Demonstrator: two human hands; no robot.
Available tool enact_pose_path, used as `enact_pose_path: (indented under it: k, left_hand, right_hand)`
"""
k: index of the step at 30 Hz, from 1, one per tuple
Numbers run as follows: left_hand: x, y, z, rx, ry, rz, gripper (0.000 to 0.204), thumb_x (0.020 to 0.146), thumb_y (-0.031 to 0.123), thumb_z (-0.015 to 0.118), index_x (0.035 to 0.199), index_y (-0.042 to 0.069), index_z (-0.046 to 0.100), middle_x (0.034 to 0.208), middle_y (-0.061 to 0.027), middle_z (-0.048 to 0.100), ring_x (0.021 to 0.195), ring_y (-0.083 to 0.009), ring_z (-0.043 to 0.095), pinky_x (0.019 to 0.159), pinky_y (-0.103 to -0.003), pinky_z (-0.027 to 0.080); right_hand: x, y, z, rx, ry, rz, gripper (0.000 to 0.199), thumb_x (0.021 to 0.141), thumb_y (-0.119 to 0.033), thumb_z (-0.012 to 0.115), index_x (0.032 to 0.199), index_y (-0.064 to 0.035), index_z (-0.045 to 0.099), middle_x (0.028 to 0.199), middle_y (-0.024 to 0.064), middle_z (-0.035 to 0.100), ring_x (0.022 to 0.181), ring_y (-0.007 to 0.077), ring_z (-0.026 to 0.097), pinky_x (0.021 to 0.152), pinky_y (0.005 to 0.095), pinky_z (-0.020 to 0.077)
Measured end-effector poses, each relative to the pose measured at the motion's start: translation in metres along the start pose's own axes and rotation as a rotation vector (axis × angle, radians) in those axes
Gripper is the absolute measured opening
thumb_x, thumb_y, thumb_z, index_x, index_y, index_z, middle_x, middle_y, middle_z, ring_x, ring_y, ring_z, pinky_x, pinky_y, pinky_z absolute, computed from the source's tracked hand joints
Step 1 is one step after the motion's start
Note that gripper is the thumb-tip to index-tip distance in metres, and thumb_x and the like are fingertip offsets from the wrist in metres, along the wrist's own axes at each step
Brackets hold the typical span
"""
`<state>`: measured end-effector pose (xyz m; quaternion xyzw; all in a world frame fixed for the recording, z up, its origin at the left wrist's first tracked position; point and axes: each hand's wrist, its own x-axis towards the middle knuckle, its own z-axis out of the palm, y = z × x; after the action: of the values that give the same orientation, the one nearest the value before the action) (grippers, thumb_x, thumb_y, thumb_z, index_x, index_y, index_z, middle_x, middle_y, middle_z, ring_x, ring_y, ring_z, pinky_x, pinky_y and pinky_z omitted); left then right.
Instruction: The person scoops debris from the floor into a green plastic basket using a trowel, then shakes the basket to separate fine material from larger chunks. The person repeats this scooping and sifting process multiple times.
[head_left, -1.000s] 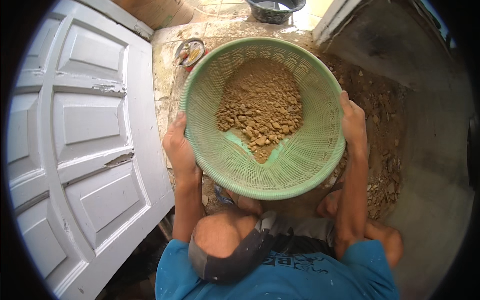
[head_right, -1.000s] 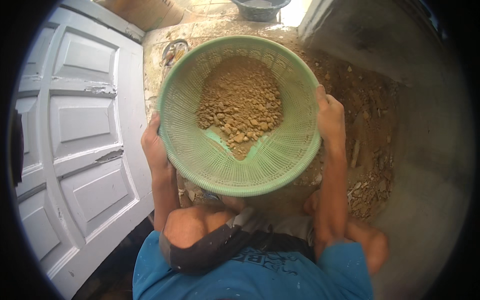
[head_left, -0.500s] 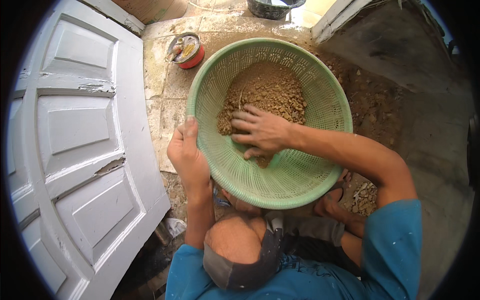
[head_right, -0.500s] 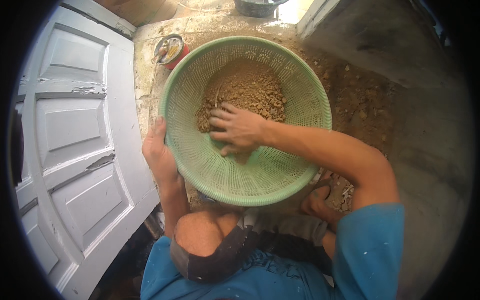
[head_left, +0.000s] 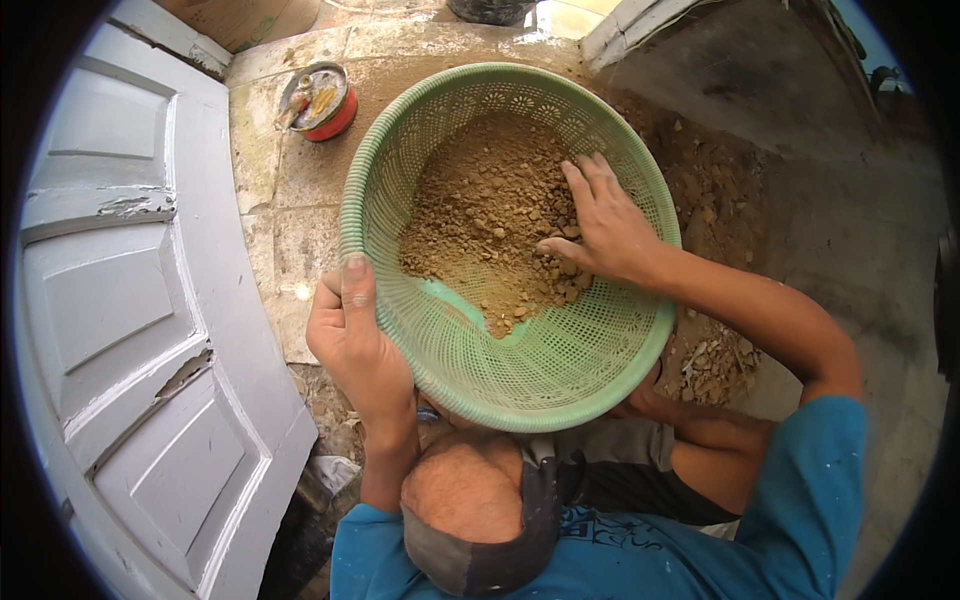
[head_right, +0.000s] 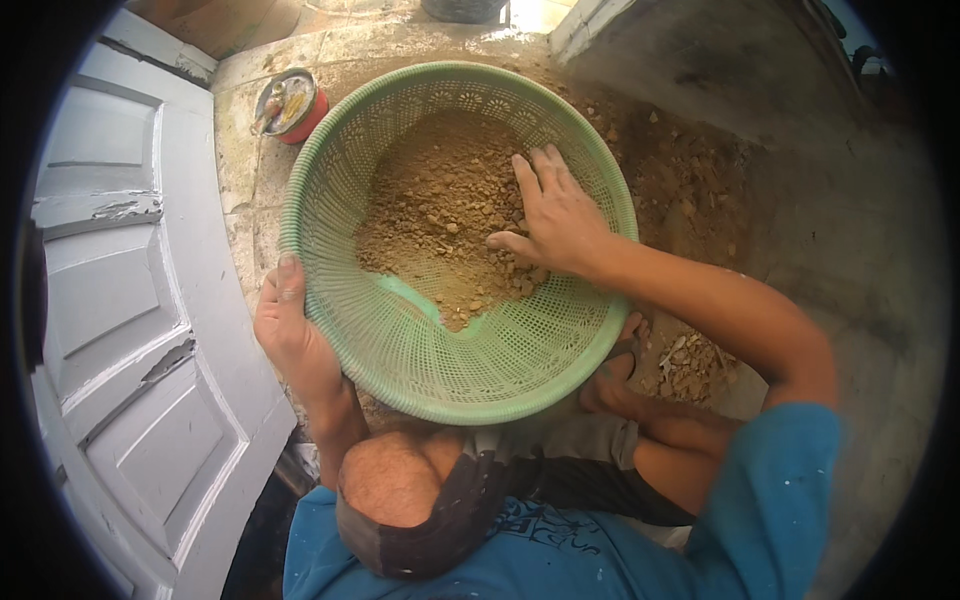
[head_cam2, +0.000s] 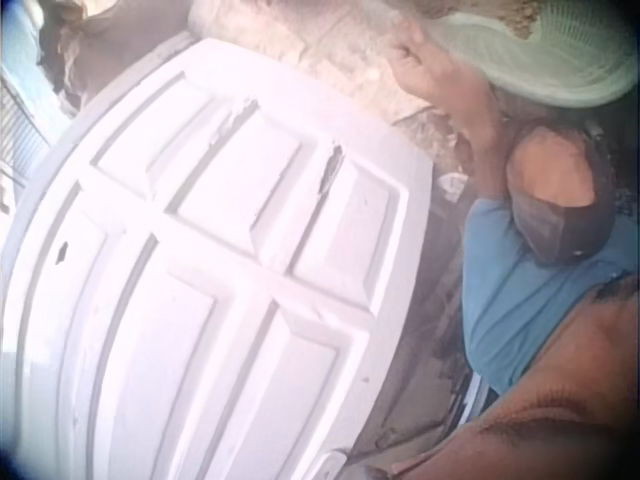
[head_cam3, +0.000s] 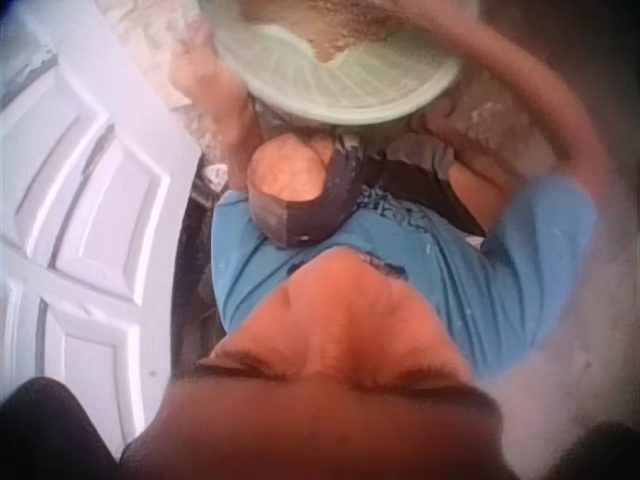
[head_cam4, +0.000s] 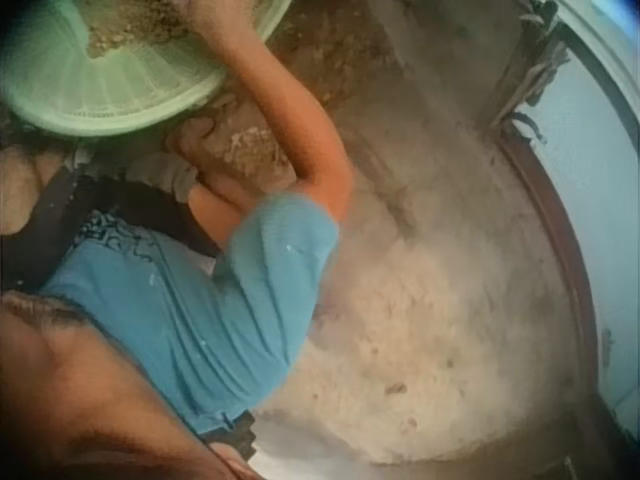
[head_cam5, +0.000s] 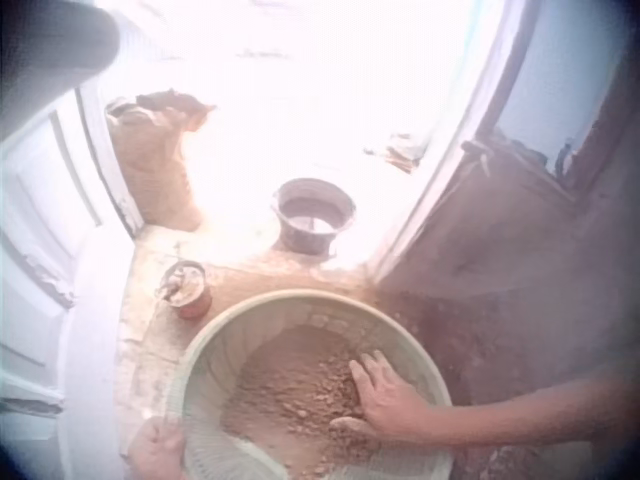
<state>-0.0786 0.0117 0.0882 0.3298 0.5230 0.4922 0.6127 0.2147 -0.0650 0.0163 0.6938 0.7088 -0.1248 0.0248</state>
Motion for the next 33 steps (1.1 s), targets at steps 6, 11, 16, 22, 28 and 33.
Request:
enact_pose_path:
  k: [6, 11, 16, 22, 28, 33]
  left_hand:
    - [-0.010, 0.000, 0.010, 0.015, -0.043, 0.075, 0.029, 0.112, 0.017, 0.062, 0.086, 0.007, 0.056, 0.072, 0.0010, 0.059, 0.060, -0.0031, 0.049, 0.053, -0.021, 0.039]
    - [-0.007, -0.004, 0.007, 0.004, -0.058, 0.085, 0.029, 0.111, 0.016, 0.064, 0.085, 0.007, 0.055, 0.071, 0.0001, 0.060, 0.060, -0.0030, 0.052, 0.053, -0.020, 0.041]
    - [-0.007, -0.005, 0.005, -0.007, -0.039, 0.082, 0.028, 0.111, 0.016, 0.064, 0.085, 0.006, 0.057, 0.071, -0.0012, 0.063, 0.060, -0.0038, 0.055, 0.053, -0.020, 0.042]
    - [-0.006, -0.007, 0.004, 0.012, -0.027, 0.089, 0.028, 0.110, 0.015, 0.064, 0.085, 0.005, 0.058, 0.071, -0.0024, 0.064, 0.060, -0.0045, 0.055, 0.054, -0.021, 0.043]
    - [-0.003, -0.009, -0.001, 0.054, -0.008, 0.090, 0.028, 0.110, 0.017, 0.065, 0.086, 0.005, 0.059, 0.074, -0.0045, 0.067, 0.062, -0.0062, 0.058, 0.056, -0.021, 0.045]
    - [-0.001, -0.009, 0.001, 0.009, -0.058, 0.085, 0.027, 0.111, 0.018, 0.063, 0.090, 0.002, 0.060, 0.079, -0.0095, 0.071, 0.064, -0.0099, 0.062, 0.059, -0.023, 0.050]
  right_hand:
    - [-0.020, -0.032, 0.036, 0.008, -0.271, 0.095, 0.110, 0.098, -0.076, 0.057, 0.155, 0.0154, 0.034, 0.155, 0.0394, 0.041, 0.154, 0.0528, 0.031, 0.126, 0.0618, 0.0285]
    - [-0.037, -0.054, 0.026, -0.016, -0.399, 0.002, 0.065, 0.098, -0.057, 0.066, 0.141, -0.0090, 0.055, 0.138, 0.0194, 0.057, 0.136, 0.0367, 0.051, 0.108, 0.0614, 0.0399]
    - [-0.037, -0.047, 0.024, -0.074, -0.405, -0.167, 0.045, 0.095, -0.045, 0.069, 0.131, -0.0184, 0.065, 0.131, 0.0177, 0.063, 0.125, 0.0351, 0.060, 0.090, 0.0575, 0.0513]
    - [-0.037, -0.026, 0.030, 0.000, -0.377, -0.306, 0.034, 0.092, -0.033, 0.068, 0.121, -0.0169, 0.072, 0.120, 0.0190, 0.067, 0.112, 0.0361, 0.067, 0.081, 0.0533, 0.0556]
    - [-0.039, -0.024, 0.020, 0.085, -0.377, -0.372, 0.024, 0.091, -0.024, 0.064, 0.109, -0.0126, 0.076, 0.104, 0.0202, 0.070, 0.085, 0.0367, 0.073, 0.067, 0.0493, 0.0575]
    - [-0.028, -0.025, 0.001, 0.370, -0.652, -0.215, 0.023, 0.085, -0.025, 0.070, 0.099, -0.0074, 0.074, 0.087, 0.0155, 0.070, 0.077, 0.0337, 0.071, 0.067, 0.0493, 0.0555]
